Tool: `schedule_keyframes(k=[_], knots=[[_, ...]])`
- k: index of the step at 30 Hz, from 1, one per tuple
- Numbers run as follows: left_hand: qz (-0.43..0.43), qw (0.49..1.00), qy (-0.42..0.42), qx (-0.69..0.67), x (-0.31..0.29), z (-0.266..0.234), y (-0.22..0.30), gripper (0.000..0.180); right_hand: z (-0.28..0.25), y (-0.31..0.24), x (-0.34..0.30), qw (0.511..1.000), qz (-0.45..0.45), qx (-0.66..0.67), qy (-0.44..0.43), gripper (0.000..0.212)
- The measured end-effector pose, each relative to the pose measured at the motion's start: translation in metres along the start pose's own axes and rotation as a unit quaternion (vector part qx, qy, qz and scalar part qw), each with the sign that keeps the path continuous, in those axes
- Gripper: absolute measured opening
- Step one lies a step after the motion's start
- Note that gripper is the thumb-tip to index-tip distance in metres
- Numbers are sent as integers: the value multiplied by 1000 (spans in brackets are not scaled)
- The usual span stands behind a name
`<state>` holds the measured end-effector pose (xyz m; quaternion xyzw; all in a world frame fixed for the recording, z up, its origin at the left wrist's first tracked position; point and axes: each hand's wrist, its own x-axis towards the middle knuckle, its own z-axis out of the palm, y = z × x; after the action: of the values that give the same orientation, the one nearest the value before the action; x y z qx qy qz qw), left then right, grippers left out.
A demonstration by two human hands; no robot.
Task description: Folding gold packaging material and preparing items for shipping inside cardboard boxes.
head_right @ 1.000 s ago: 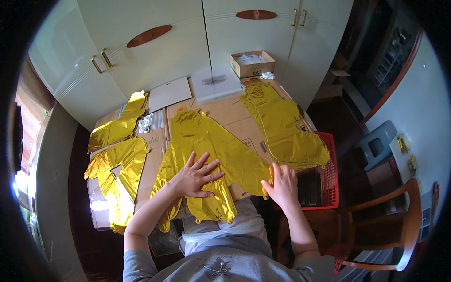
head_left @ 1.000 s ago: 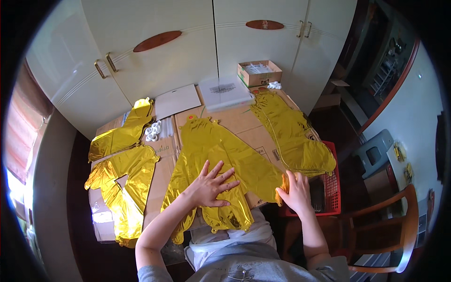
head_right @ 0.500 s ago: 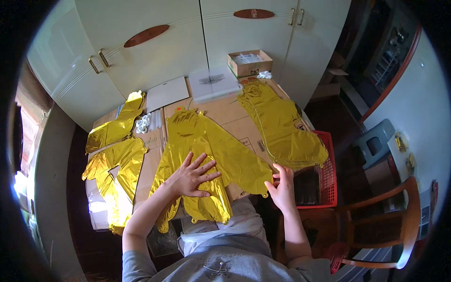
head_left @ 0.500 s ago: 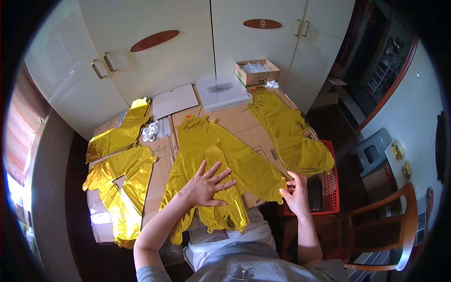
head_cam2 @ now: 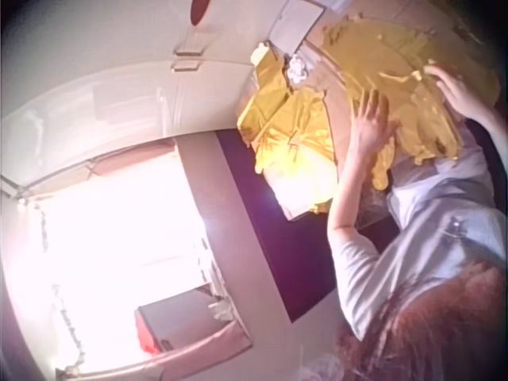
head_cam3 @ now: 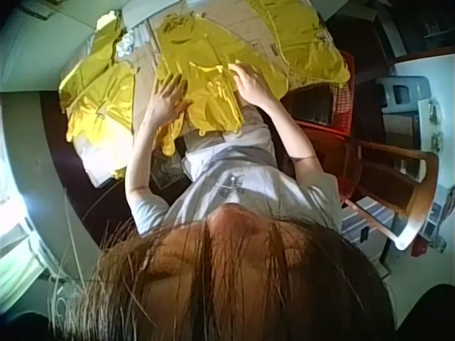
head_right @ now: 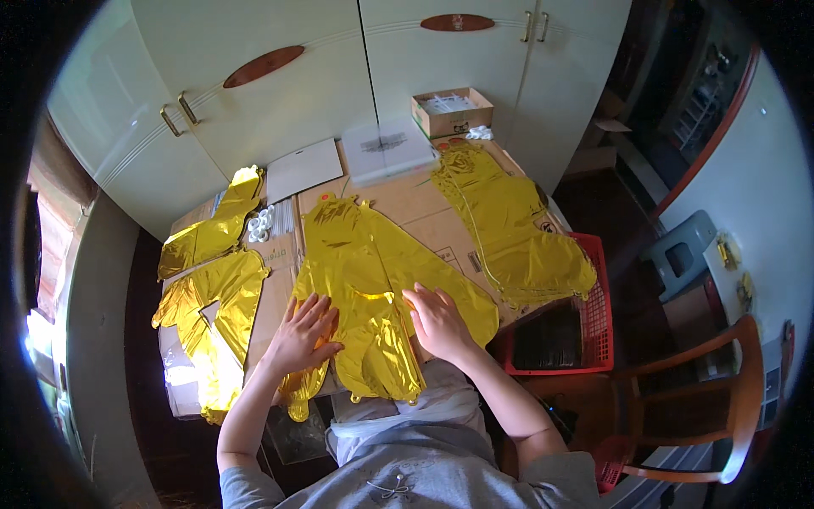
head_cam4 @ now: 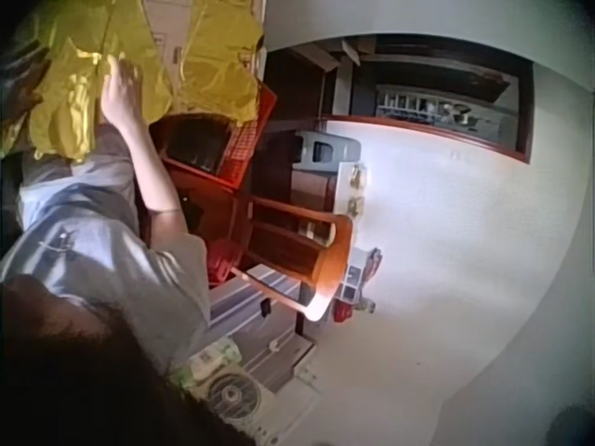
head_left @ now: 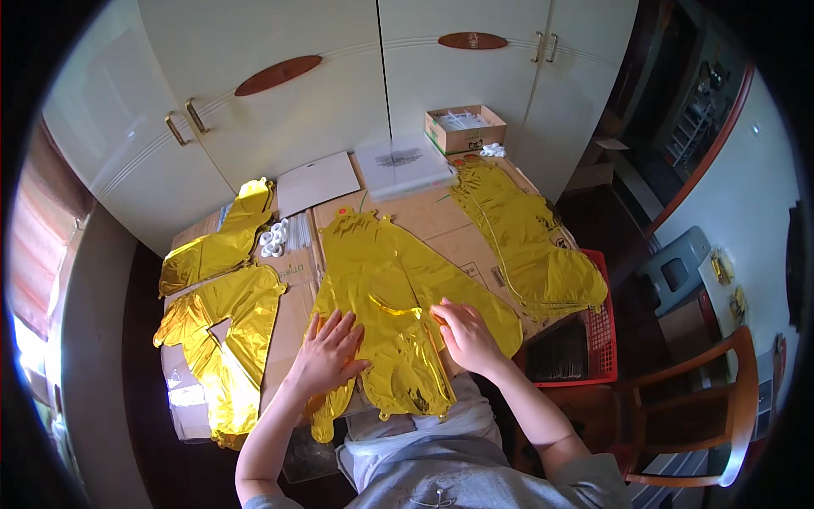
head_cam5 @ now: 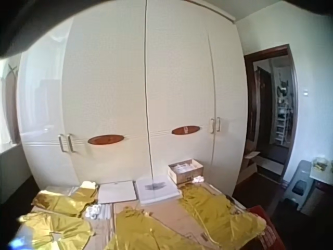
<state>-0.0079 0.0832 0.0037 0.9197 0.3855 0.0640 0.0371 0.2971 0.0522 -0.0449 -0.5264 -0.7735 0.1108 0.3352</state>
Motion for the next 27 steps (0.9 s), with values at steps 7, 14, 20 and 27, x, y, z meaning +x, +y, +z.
schedule_keyframes(k=[7, 14, 20, 27], knots=[[2, 1000, 4, 14, -2, 9, 3, 68, 14, 6, 28, 997, -31, -47, -45, 40], [1, 1000, 2, 24, 0, 11, 7, 71, 20, 7, 26, 994, -51, -91, -38, 40], [1, 1000, 9, 22, 0, 13, 7, 72, 17, 0, 26, 992, -51, -108, -41, 36], [-9, 999, 1, 30, 5, 2, 11, 74, -8, 0, 22, 993, -36, -100, 40, 36]])
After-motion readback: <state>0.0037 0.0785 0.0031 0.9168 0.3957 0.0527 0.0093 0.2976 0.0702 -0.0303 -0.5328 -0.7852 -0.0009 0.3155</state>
